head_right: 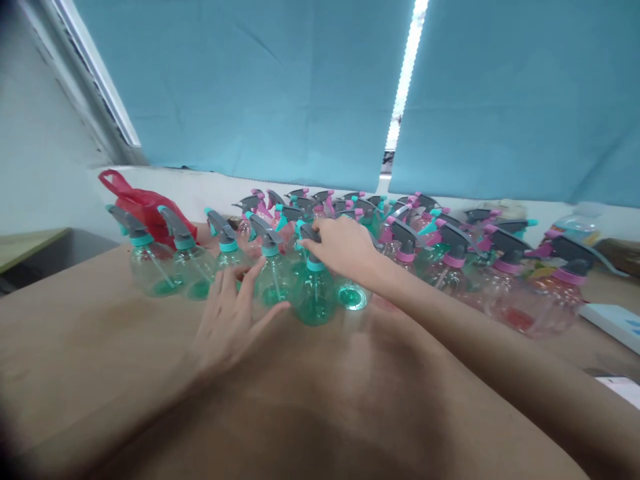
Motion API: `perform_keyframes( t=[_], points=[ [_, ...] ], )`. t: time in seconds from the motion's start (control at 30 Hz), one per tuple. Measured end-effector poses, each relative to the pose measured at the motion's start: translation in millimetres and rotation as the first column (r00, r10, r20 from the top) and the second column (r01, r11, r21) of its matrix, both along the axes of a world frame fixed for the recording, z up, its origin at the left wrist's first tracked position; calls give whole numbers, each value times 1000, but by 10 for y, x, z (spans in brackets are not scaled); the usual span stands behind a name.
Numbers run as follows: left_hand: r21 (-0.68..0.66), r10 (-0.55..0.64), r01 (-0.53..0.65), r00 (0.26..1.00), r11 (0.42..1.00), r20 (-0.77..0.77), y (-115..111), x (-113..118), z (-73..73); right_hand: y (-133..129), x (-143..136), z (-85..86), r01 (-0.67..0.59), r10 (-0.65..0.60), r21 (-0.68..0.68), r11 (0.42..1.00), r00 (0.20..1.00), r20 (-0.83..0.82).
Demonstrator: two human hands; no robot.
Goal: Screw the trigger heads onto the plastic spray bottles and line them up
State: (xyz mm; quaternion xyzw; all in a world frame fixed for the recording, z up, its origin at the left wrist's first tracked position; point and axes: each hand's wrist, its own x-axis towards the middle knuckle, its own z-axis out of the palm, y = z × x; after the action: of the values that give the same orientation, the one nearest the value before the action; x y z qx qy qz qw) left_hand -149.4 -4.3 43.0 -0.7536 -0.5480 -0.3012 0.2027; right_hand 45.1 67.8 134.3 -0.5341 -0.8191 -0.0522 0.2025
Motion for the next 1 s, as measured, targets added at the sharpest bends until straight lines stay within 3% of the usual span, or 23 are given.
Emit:
perform_keyframes(
  t=[0.1, 0.27, 0.4, 0.53, 0.67, 0.77, 0.87, 1.0],
  points=[
    [-169, -153, 181, 974, 969, 166, -199, 152, -59, -175, 68, 10, -34, 33, -21, 999, 999, -29],
    [-408, -129, 341, 876, 847, 465, -315, 461, -187, -533, 226, 25, -89, 72, -102, 991, 985, -157],
    [-423, -197, 477, 809, 771, 554, -357, 665, -244, -740, 471, -34, -178, 121, -166, 970, 944, -307],
    [-406, -201, 524, 763, 749, 614, -410, 809, -250, -840, 755, -242, -400, 154, -334, 854, 805, -573],
    [-406, -226, 580, 728, 707, 647, -431, 945, -276, -836, 921, -536, -518, 114, -353, 779, 670, -733],
    [-412, -220, 578, 730, 704, 647, -426, 1065, -320, -802, 988, -664, -527, 124, -274, 804, 600, -790],
    [-410, -255, 604, 724, 683, 641, -384, 1181, -365, -778, 1049, -681, -447, 158, -179, 876, 618, -770],
    [-387, -327, 670, 686, 634, 650, -273, 1289, -410, -744, 1100, -679, -403, 148, -147, 903, 614, -776]
  ],
)
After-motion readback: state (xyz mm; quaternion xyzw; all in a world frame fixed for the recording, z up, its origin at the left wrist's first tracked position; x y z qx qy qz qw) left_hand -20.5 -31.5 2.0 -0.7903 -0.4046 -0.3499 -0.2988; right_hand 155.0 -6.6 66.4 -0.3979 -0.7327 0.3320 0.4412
